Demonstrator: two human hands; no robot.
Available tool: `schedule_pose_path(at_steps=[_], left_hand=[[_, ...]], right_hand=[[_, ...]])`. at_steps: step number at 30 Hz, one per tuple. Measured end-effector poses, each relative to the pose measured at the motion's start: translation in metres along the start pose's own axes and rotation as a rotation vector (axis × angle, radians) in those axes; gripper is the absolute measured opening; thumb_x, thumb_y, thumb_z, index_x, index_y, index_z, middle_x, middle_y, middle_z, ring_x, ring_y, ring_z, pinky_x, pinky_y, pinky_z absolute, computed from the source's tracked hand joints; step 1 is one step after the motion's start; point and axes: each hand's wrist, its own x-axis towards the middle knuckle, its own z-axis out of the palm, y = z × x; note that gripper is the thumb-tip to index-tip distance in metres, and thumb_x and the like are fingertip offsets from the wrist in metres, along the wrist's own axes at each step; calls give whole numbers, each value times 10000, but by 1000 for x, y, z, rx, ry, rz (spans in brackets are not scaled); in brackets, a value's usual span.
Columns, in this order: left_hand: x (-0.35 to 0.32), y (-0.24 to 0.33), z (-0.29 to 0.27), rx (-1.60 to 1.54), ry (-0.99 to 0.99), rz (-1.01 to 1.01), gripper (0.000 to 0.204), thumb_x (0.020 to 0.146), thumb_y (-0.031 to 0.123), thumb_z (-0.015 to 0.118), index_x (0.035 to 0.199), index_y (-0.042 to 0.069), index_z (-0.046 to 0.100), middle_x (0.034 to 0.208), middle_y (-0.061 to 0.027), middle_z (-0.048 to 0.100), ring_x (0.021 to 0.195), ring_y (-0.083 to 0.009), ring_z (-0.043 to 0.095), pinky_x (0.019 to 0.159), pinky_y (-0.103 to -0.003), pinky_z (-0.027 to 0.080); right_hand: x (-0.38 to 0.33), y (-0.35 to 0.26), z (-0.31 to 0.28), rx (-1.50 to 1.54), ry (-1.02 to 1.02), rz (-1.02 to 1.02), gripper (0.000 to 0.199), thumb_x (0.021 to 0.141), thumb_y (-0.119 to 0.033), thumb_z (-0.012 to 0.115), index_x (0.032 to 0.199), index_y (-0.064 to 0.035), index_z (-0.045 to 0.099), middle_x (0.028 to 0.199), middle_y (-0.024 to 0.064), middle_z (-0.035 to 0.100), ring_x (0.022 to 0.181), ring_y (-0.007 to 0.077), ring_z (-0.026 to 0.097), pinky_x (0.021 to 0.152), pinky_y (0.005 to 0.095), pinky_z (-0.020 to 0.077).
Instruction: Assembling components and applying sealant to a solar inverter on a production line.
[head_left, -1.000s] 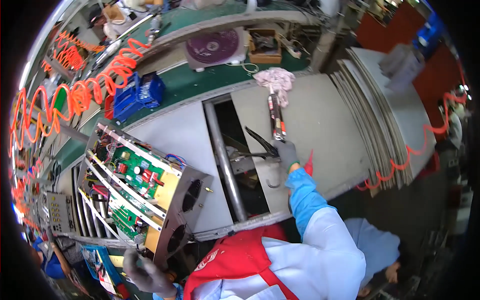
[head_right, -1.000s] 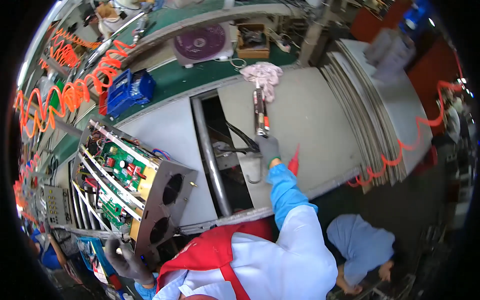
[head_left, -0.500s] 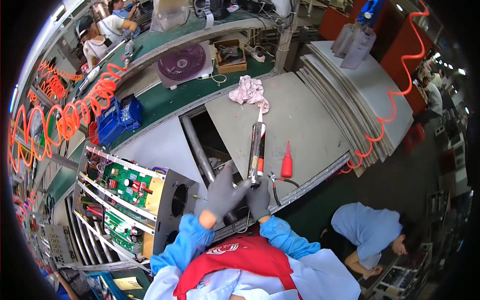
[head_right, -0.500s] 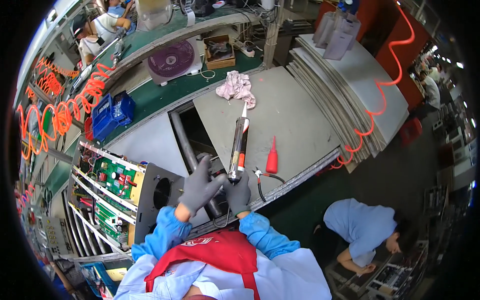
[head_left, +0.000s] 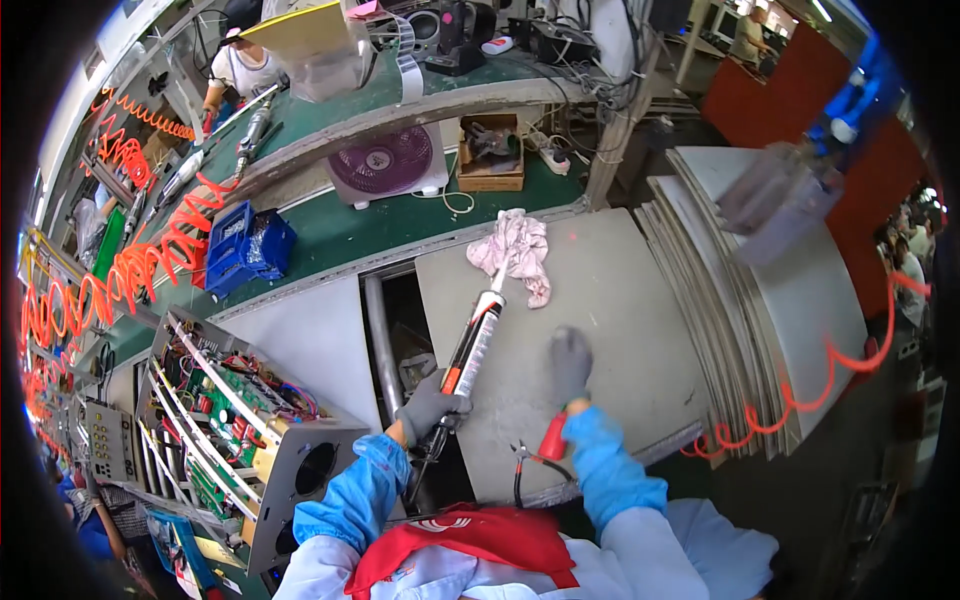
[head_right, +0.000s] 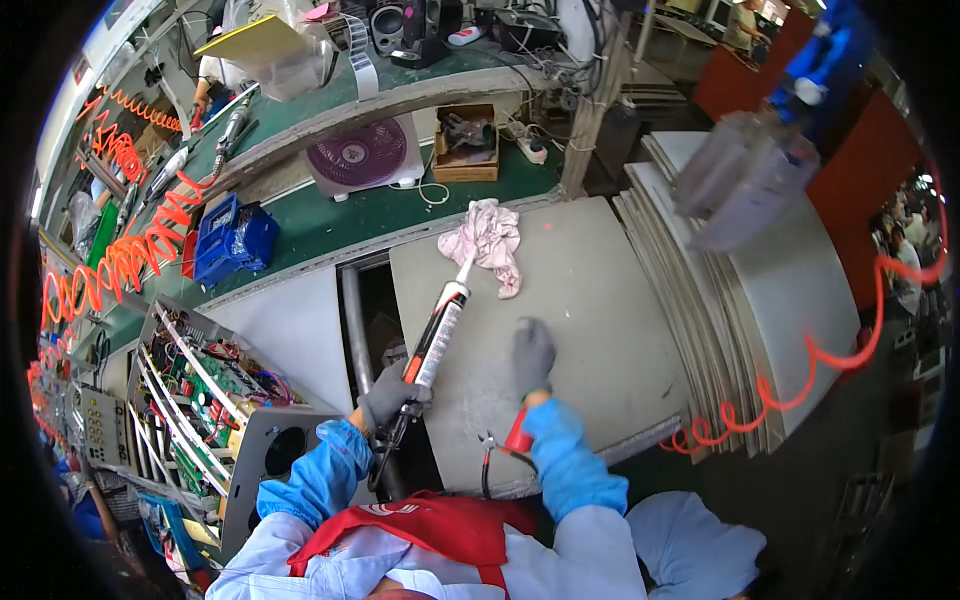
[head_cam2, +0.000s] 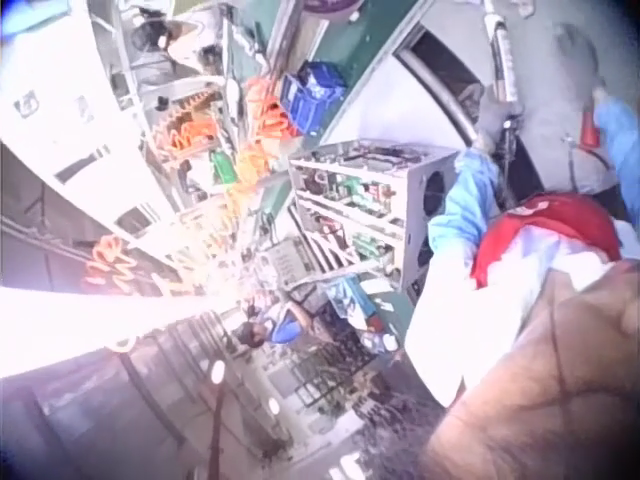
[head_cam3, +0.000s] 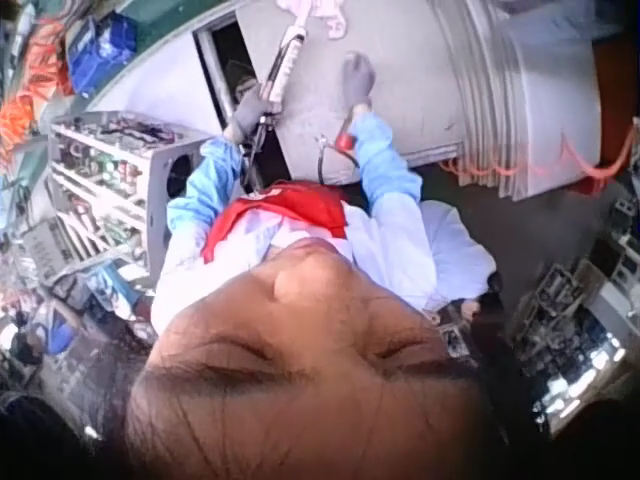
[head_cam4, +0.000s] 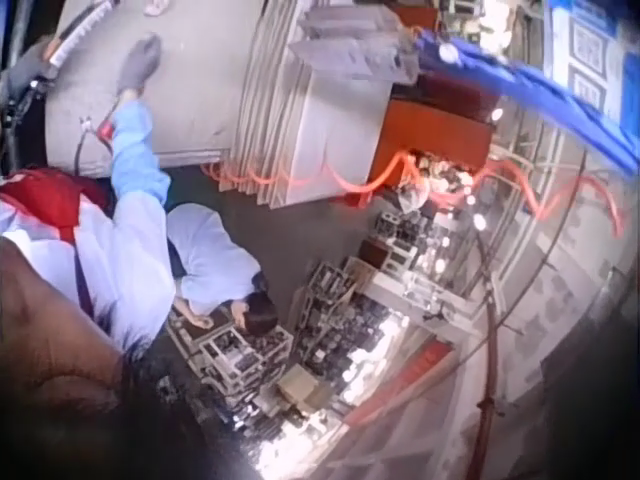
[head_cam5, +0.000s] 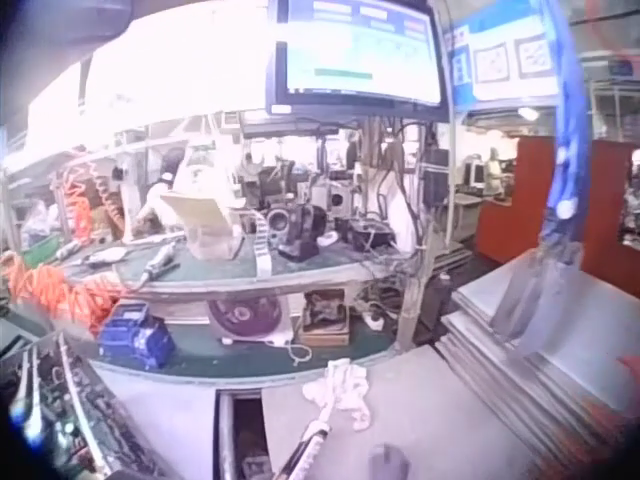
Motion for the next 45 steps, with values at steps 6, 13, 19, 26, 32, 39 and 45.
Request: schedule_pose_path(at_steps=[6,13,19,26,32,39,45], left_hand=[[58,-16,7,162,21,77,531,706,95,783,1161,6,523,826,-64,610,652,-150,605,555,-293,501],[95,20,17,311,73,-153,609,649,171,806,1155,-16,523,877,-122,643,745,-200,640,657,-338,534],[94,0,12,166,-25,-119,573,669,117,797,1148,-5,506,873,-110,631,729,-182,635,603,-330,523],[61,15,30,224,38,-213,510,729,191,804,1153,82,543,882,-53,635,690,-114,609,536,-275,498],[50,22,51,227,-3,-138,624,635,113,736,1220,35,534,937,-147,650,765,-225,673,612,-366,551],[35,-36,54,509,89,133,737,583,188,776,1251,41,503,1101,-205,630,1059,-333,610,918,-438,480],[66,3,80,288,95,33,686,670,226,750,1259,36,454,1071,-215,618,990,-354,622,848,-446,492]], right_hand=[[162,81,66,545,-151,600,292,968,-302,524,992,-20,596,948,127,677,770,250,653,662,375,537],[185,83,97,786,-492,920,214,915,-232,620,916,-19,636,788,69,633,626,139,572,505,295,445],[192,51,103,449,-574,562,259,847,-211,681,1003,-5,695,760,60,626,649,153,565,583,293,446],[180,27,105,-624,-811,-744,408,766,-415,677,982,-69,694,939,205,680,886,407,656,772,476,529],[258,178,124,-44,-519,417,297,839,-301,635,912,-16,679,822,145,688,704,232,640,650,401,526],[313,107,43,-279,-674,-443,303,891,-315,592,1010,-48,673,897,83,661,786,213,628,680,355,518],[278,163,18,520,-556,671,335,966,-294,526,1113,-25,662,958,72,656,814,216,634,694,373,514]])
